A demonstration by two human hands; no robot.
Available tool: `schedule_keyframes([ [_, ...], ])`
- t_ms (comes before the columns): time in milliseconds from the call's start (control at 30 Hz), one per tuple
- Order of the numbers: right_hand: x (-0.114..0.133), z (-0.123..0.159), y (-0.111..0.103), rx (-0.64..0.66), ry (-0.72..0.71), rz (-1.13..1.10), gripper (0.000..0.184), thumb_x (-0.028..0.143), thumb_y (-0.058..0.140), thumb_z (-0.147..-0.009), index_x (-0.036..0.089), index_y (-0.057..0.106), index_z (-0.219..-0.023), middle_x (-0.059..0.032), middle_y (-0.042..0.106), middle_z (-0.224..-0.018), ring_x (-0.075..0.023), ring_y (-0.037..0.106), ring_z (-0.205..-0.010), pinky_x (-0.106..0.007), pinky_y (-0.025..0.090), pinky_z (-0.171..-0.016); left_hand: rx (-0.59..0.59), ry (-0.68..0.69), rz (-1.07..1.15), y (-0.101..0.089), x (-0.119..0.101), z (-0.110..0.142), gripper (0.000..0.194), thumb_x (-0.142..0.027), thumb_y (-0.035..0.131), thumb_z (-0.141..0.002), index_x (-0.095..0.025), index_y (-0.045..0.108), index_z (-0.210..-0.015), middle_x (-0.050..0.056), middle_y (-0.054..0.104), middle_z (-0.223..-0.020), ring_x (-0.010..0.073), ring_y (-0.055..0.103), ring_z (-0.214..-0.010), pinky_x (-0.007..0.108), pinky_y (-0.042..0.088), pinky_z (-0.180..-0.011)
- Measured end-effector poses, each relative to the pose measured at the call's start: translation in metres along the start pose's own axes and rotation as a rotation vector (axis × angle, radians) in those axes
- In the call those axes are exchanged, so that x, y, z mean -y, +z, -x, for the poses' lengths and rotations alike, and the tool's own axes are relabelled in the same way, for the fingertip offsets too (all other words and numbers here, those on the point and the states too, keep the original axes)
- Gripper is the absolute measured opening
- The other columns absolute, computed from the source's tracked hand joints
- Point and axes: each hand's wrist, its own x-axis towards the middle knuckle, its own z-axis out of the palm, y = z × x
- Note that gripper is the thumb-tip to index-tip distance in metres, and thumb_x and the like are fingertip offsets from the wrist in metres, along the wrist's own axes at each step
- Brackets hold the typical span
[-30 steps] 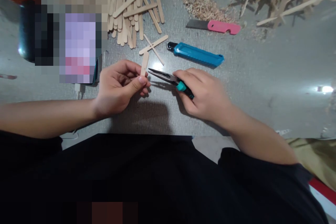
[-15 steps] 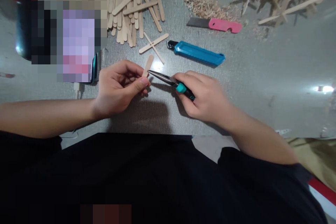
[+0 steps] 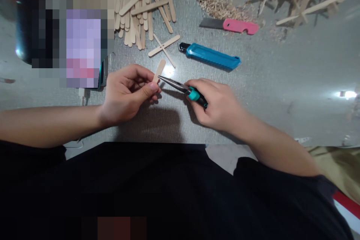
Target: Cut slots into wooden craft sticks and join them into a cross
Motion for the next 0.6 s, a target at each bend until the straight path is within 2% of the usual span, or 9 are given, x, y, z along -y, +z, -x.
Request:
schedule_keyframes([
  [133, 0.004, 0.002, -0.001, 0.055, 0.060, -0.029, 0.030, 0.017, 0.072, -0.099, 0.030, 0.073, -0.125, -0.0063, 0.088, -0.108, -0.0316, 0.084, -0.090, -0.047, 0.067, -0.076, 0.016, -0.051, 0.005, 0.000, -0.001, 0.000, 0.025, -0.031, 0.097, -0.092, -0.018, 0.075, -0.094, 0.000, 0.078, -0.078, 0.0097, 0.074, -0.060, 0.019, 0.065, -0.057],
  [333, 0.009, 0.000, -0.006, 0.093, 0.105, -0.127, 0.018, 0.024, 0.078, -0.100, 0.030, 0.080, -0.117, -0.0003, 0.087, -0.096, -0.0239, 0.080, -0.075, -0.039, 0.063, -0.067, 0.058, -0.073, 0.014, -0.001, -0.003, 0.000, 0.019, -0.017, 0.092, -0.091, -0.018, 0.073, -0.090, 0.000, 0.076, -0.076, 0.0096, 0.073, -0.062, 0.019, 0.063, -0.057],
  [600, 0.009, -0.005, -0.015, 0.224, 0.244, -0.321, 0.012, 0.029, 0.081, -0.100, 0.030, 0.085, -0.111, 0.0002, 0.085, -0.089, -0.0226, 0.076, -0.069, -0.037, 0.061, -0.063, 0.104, -0.049, 0.038, -0.002, -0.001, 0.000, 0.027, -0.029, 0.098, -0.089, -0.020, 0.073, -0.089, 0.001, 0.074, -0.075, 0.0117, 0.073, -0.063, 0.024, 0.064, -0.058],
])
